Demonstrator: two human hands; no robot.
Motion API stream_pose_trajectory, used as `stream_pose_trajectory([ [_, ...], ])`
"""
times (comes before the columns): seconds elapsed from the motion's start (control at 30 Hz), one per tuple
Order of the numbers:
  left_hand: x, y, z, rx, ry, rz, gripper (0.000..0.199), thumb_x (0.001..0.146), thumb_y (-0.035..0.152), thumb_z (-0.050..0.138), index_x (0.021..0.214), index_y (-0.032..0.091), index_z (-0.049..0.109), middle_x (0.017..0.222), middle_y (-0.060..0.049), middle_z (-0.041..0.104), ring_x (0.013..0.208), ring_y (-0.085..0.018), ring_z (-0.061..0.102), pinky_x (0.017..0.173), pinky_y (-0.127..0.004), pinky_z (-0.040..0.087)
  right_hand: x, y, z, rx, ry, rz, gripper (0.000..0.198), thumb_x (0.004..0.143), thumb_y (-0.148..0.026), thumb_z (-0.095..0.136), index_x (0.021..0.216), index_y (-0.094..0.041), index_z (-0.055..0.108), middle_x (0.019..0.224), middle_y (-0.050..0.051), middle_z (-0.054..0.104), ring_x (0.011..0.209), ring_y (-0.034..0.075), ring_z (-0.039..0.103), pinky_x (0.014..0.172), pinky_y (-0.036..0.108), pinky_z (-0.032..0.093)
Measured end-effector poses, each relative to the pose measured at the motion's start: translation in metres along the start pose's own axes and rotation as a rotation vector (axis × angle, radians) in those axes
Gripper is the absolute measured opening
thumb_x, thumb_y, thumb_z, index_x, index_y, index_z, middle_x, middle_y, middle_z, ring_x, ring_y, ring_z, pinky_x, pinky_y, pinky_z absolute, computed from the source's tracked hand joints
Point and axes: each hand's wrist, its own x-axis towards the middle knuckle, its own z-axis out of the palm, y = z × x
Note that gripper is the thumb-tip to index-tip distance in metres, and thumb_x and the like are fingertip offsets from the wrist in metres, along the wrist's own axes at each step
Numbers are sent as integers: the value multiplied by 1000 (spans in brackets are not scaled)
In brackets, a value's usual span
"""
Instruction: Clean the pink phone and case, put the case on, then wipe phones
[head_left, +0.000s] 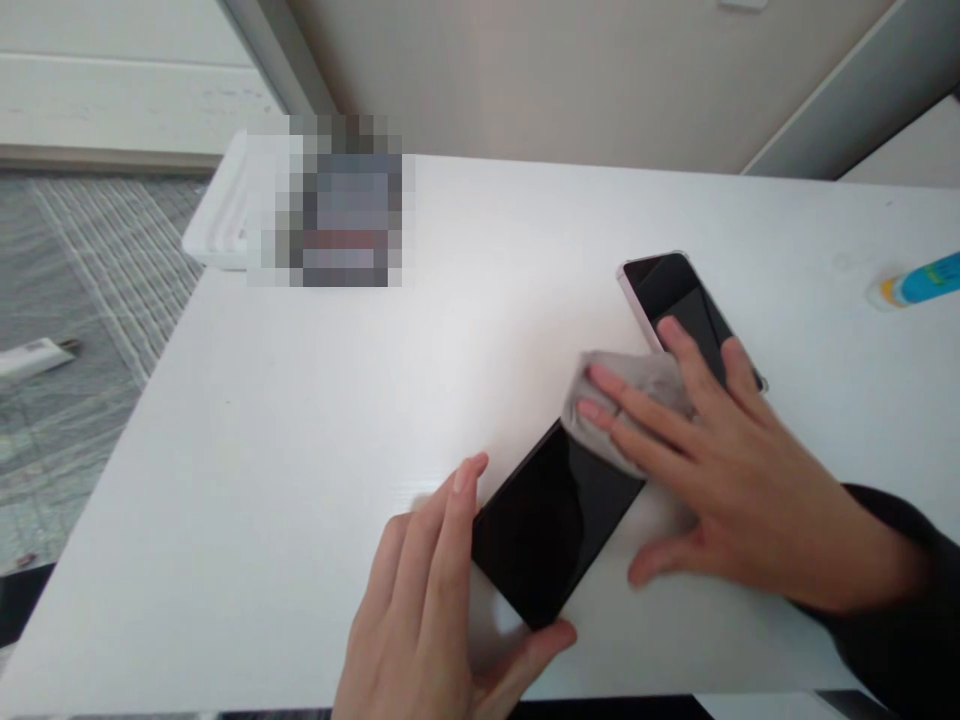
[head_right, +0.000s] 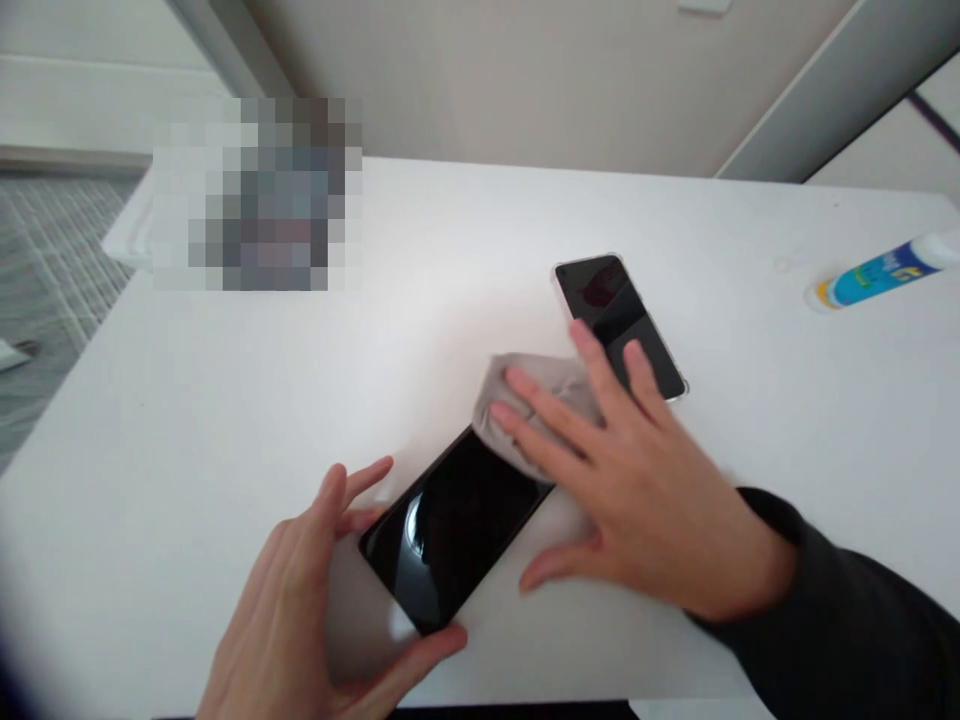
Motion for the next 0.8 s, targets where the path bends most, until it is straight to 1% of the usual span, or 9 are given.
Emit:
stream_pose_trajectory([
  [0.13,-1,-1,0,-5,7,32,95,97,59,57,164,7,12,142,-20,62,117,-31,66,81,-41,60,2,-4,1,104,0,-298,95,91,-87,32,164,-26,27,173,0,20,160,30,5,128,51,0],
  [0.27,-1,0,-1,8,-2,-2,97,96,60,59,164,8,12,141,-18,63,116,-31,66,83,-43,60,1,4,2,-6,4,4,98,90,-82,47,164,-21,28,172,7,20,157,49,-3,120,73,6],
  [0.3,-1,-1,-1,3,-11,0,97,96,61,58,164,8,12,142,-18,63,116,-31,66,83,-43,60,0,4,2,2,-12,16,104,86,-86,46,163,-18,31,171,9,22,156,52,-1,119,75,8],
  [0.43,-1,-1,0,-22,-28,12,94,97,61,57,164,10,14,141,-16,64,114,-29,65,86,-41,59,-10,-2,0,68,13,-276,95,92,-87,30,163,-24,28,172,1,21,160,32,8,125,53,16],
  [0.57,-1,0,-1,-78,-42,-41,97,94,61,63,164,12,17,134,-13,67,112,-27,64,92,-39,57,-14,-2,-2,-19,-18,12,108,83,-89,48,163,-20,29,171,9,24,155,52,3,114,75,21],
  [0.6,-1,0,-2,-88,-49,-39,97,94,62,62,164,13,17,134,-12,67,111,-27,63,92,-38,57,-14,-3,-2,-3,-24,0,111,82,-91,47,163,-18,29,171,10,24,155,52,2,114,73,22],
  [0.7,-1,-1,-3,-82,-47,-17,93,97,60,58,164,11,16,133,-13,68,110,-27,64,91,-38,57,-14,-10,1,96,-11,-215,102,90,-89,27,164,-19,25,173,3,19,159,33,4,123,52,19],
  [0.73,-2,-1,-3,-73,-43,-12,93,97,60,58,164,10,16,132,-13,68,109,-27,64,90,-38,57,-14,-10,2,95,-9,-214,97,93,-86,25,165,-21,23,173,1,18,160,30,3,124,50,15],
  [0.8,-2,-2,-3,-58,-30,-11,95,96,59,60,163,9,16,131,-14,68,107,-27,65,88,-38,58,-14,-9,3,38,-14,-40,100,91,-87,33,165,-20,24,173,4,17,159,39,-2,123,59,5],
])
